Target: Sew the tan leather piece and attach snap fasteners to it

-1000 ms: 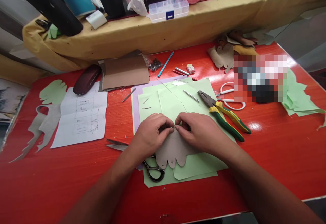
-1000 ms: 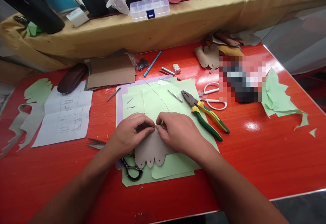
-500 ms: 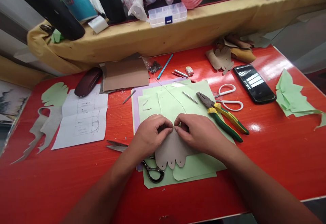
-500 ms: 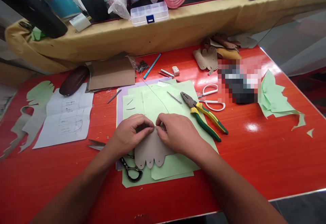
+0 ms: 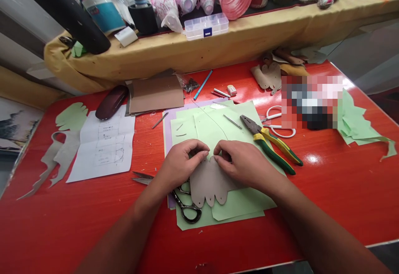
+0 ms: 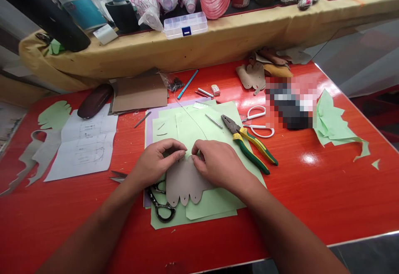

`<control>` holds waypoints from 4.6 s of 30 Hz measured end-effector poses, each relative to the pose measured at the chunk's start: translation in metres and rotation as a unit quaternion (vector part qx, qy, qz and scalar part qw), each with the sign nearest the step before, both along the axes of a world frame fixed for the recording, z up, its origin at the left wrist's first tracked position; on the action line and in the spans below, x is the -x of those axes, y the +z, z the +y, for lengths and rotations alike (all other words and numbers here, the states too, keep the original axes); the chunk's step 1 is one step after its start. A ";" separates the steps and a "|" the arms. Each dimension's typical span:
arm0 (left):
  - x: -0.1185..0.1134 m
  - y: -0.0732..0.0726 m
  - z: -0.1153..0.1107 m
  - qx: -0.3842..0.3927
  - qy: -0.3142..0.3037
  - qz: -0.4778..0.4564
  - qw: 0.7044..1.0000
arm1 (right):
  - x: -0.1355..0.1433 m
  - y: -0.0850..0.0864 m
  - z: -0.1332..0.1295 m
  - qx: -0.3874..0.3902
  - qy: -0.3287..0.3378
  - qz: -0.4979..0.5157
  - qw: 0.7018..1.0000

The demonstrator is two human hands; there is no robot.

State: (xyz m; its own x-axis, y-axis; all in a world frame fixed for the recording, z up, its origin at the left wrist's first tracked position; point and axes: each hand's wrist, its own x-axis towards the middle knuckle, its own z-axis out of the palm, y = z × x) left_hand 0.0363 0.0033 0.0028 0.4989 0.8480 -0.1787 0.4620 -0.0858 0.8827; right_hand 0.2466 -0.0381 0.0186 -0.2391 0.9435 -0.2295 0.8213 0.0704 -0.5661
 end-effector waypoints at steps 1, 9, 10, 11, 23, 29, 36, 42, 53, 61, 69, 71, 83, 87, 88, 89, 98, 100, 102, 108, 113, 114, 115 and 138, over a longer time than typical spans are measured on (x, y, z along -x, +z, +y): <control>0.000 0.000 0.000 0.001 0.000 -0.001 1.000 | 0.000 0.000 0.000 0.001 0.001 -0.001 1.000; 0.000 0.001 0.000 0.012 0.006 0.000 1.000 | 0.000 -0.001 -0.001 -0.004 0.001 0.003 1.000; 0.000 0.001 0.000 0.015 0.007 0.000 1.000 | 0.000 -0.002 -0.001 -0.003 0.000 0.001 1.000; 0.000 0.001 0.000 0.017 0.008 0.000 1.000 | 0.000 -0.002 0.000 -0.002 0.000 0.000 1.000; 0.004 0.005 0.007 0.065 0.025 -0.038 0.997 | 0.000 -0.005 -0.001 -0.003 0.001 -0.001 1.000; 0.006 0.005 0.007 0.088 0.027 -0.057 0.994 | 0.000 -0.005 0.000 0.001 0.000 0.002 1.000; 0.006 0.007 0.006 0.089 0.022 -0.052 0.994 | -0.001 -0.006 -0.001 0.000 -0.001 0.003 1.000; 0.009 0.006 0.010 0.120 0.039 -0.074 0.989 | -0.001 -0.005 -0.001 -0.001 0.002 0.003 1.000; 0.012 0.003 0.012 0.146 0.040 -0.092 0.984 | 0.000 -0.005 0.000 0.001 0.001 -0.003 1.000; 0.012 0.005 0.012 0.144 0.041 -0.086 0.985 | -0.001 -0.005 0.000 -0.004 0.007 0.002 1.000; 0.011 0.004 0.013 0.132 0.040 -0.079 0.987 | -0.001 -0.006 -0.002 -0.008 0.009 0.007 1.000; 0.011 0.004 0.013 0.133 0.040 -0.078 0.987 | -0.002 -0.005 -0.002 -0.005 0.007 0.008 1.000; 0.011 0.004 0.013 0.135 0.041 -0.083 0.986 | -0.001 -0.004 -0.001 -0.006 0.005 0.008 1.000; 0.011 0.004 0.012 0.122 0.037 -0.073 0.989 | -0.001 -0.004 -0.001 -0.006 0.005 0.005 1.000; 0.010 0.004 0.012 0.118 0.036 -0.070 0.990 | -0.001 -0.004 -0.001 -0.007 0.006 0.005 1.000; 0.010 0.004 0.012 0.116 0.035 -0.069 0.990 | -0.001 -0.004 -0.001 -0.008 0.007 0.005 1.000; 0.002 0.006 0.003 0.053 0.008 -0.016 0.998 | -0.003 -0.001 -0.001 -0.004 0.009 0.003 1.000; -0.002 0.006 -0.002 0.018 -0.009 0.014 1.000 | -0.002 -0.001 0.000 -0.003 0.010 0.001 1.000; -0.006 0.005 -0.006 -0.015 -0.016 0.039 0.999 | -0.002 -0.001 0.000 -0.002 0.010 -0.001 1.000; -0.014 0.000 -0.010 -0.090 -0.025 0.074 0.993 | -0.003 -0.002 0.000 -0.003 0.014 0.002 1.000; -0.013 -0.001 -0.009 -0.079 -0.033 0.067 0.994 | -0.003 -0.002 0.000 -0.003 0.015 0.002 1.000; -0.012 -0.001 -0.008 -0.078 -0.035 0.068 0.994 | -0.003 -0.002 0.000 -0.002 0.016 0.002 1.000; -0.012 -0.001 -0.008 -0.079 -0.036 0.069 0.994 | -0.003 -0.002 0.000 -0.001 0.016 0.003 1.000; -0.010 -0.003 -0.012 -0.118 -0.086 0.112 0.983 | -0.008 -0.004 0.000 -0.002 0.018 0.019 1.000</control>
